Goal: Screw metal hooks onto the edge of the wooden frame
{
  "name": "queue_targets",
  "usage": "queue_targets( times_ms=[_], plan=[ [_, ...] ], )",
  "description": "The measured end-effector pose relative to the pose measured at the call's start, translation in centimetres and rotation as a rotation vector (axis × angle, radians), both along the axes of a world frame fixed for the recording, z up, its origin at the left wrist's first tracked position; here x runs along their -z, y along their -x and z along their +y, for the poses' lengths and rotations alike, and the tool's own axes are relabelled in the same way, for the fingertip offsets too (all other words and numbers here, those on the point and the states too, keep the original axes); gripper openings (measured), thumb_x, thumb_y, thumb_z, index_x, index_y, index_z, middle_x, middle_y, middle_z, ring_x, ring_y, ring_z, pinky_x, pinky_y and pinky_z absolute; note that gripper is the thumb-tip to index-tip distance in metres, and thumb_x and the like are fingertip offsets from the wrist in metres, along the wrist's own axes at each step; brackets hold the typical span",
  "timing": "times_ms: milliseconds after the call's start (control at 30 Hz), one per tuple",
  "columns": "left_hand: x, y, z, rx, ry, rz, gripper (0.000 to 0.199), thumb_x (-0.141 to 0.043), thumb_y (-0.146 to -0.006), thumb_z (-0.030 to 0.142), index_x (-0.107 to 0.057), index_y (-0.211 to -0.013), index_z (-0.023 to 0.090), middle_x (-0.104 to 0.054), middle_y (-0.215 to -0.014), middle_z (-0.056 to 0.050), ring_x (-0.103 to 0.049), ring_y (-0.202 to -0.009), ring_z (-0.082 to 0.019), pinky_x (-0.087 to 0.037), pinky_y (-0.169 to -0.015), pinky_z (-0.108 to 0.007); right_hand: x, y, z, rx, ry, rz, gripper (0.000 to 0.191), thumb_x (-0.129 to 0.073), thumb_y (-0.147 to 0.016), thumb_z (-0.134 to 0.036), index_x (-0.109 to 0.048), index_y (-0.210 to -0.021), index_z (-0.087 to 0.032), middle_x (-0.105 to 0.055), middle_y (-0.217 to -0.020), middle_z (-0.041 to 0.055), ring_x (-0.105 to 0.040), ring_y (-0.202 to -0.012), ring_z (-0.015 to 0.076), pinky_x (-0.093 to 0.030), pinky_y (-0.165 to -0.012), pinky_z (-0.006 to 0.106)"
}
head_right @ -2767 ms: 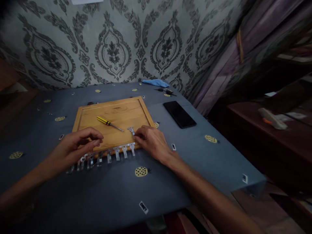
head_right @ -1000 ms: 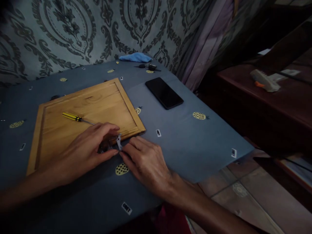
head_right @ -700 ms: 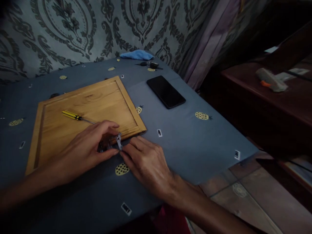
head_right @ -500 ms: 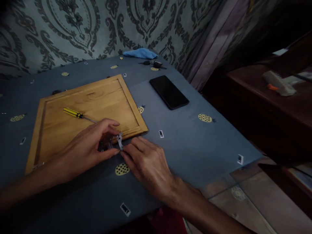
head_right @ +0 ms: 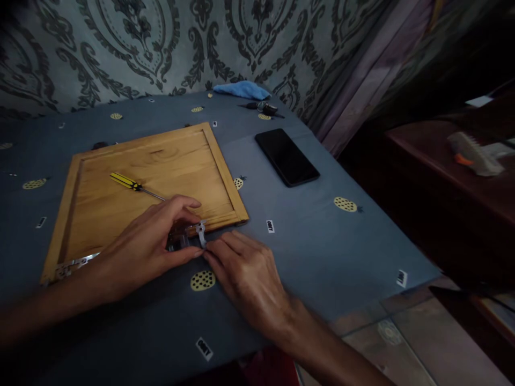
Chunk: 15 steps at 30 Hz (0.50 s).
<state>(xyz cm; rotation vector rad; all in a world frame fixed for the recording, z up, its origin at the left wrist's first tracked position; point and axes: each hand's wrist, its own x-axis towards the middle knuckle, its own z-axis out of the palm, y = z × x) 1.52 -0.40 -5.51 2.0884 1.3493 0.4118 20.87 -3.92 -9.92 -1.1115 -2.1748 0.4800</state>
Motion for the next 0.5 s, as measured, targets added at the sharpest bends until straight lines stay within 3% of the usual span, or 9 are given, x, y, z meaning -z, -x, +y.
queue_targets(
  times_ms=[300, 500],
  plan=[
    [-0.57, -0.87, -0.28, -0.056, -0.028, 0.084, 0.049, -0.073, -0.079, 0.023, -0.046, -0.12, 0.023, -0.068, -0.108, -0.004, -0.059, -0.104, -0.027, -0.046, -0.091, -0.046, -0.14, -0.29, 0.03, -0.014, 0.027, 0.022, 0.018, -0.05, -0.1, -0.02, -0.066, -0.091, -0.017, -0.066, -0.078, 0.003, -0.062, -0.071, 0.015, -0.051, -0.066, 0.027],
    [-0.14, -0.82, -0.58, -0.023, -0.11, 0.091, 0.05, -0.075, -0.078, 0.024, -0.046, -0.119, 0.024, -0.068, -0.109, -0.003, -0.06, -0.102, -0.027, -0.046, -0.089, -0.046, 0.05, -0.47, 0.18, -0.037, 0.007, 0.054, 0.014, -0.052, -0.098, -0.018, -0.064, -0.091, -0.017, -0.066, -0.076, 0.0022, -0.063, -0.069, 0.0152, -0.051, -0.064, 0.028]
  ],
)
